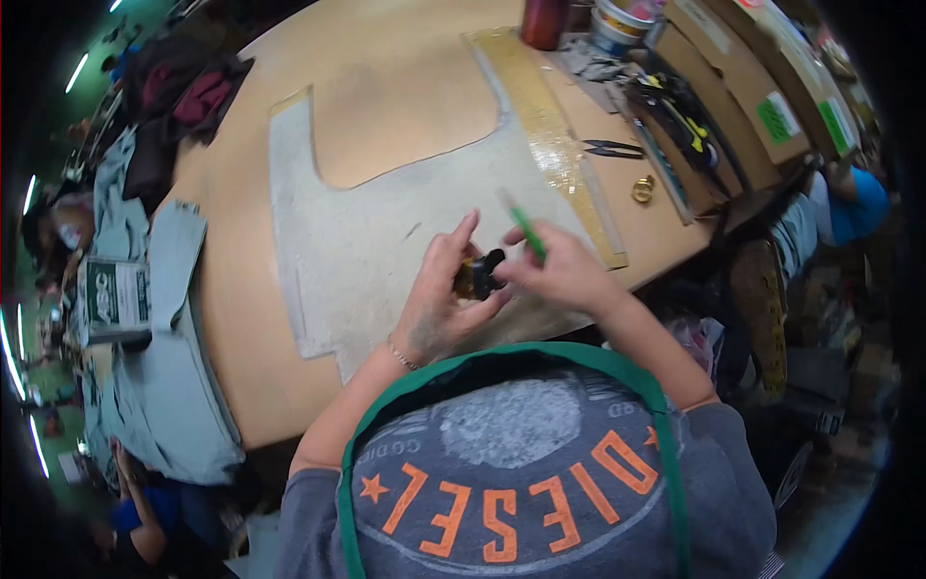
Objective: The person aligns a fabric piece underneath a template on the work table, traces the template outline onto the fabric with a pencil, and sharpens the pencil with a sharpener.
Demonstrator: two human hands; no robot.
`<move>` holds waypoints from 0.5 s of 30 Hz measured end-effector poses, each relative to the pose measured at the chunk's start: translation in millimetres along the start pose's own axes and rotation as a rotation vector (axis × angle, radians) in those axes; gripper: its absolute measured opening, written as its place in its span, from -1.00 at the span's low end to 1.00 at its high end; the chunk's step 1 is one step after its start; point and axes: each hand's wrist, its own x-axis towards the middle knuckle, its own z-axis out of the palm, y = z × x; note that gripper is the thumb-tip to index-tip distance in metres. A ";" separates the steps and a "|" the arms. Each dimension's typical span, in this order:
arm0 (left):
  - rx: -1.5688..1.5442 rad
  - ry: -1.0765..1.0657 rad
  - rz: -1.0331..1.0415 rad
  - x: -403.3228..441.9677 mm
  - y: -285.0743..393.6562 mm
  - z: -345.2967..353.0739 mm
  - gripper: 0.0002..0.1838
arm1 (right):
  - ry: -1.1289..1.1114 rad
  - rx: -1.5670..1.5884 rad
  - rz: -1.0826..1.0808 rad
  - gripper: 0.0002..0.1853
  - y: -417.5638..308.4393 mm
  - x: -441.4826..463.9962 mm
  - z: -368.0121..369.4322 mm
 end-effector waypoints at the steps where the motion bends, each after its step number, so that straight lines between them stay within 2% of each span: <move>1: 0.026 -0.013 0.028 -0.8 -2.8 2.9 -0.19 | -0.046 0.062 -0.068 -0.50 4.9 1.0 8.9; 2: 0.096 -0.017 0.056 -1.8 -5.9 6.0 -0.19 | -0.082 0.120 -0.134 -0.53 7.2 1.6 17.1; 3: 0.162 -0.021 0.090 -4.0 -10.3 8.2 -0.19 | -0.066 -0.055 -0.162 -0.48 6.6 2.0 20.9; 6: 0.221 -0.009 0.091 -7.0 -21.0 13.7 -0.19 | 0.006 -0.129 -0.253 -0.51 1.8 0.8 26.0; 7: 0.224 0.005 0.064 -7.5 -24.0 15.8 -0.19 | 0.030 -0.180 -0.280 -0.54 3.4 1.4 26.6; 10: -0.035 -0.021 -0.191 -10.8 -31.9 23.2 -0.15 | 0.096 -0.273 -0.260 -0.60 2.8 -1.4 32.8; 13: 0.045 -0.105 -0.149 -8.9 -22.3 22.7 -0.08 | 0.112 -0.254 -0.372 -0.61 15.1 0.4 35.6; 15: 0.041 -0.156 -0.091 -6.1 -12.7 21.3 -0.03 | 0.109 -0.216 -0.332 -0.62 14.5 -0.7 32.3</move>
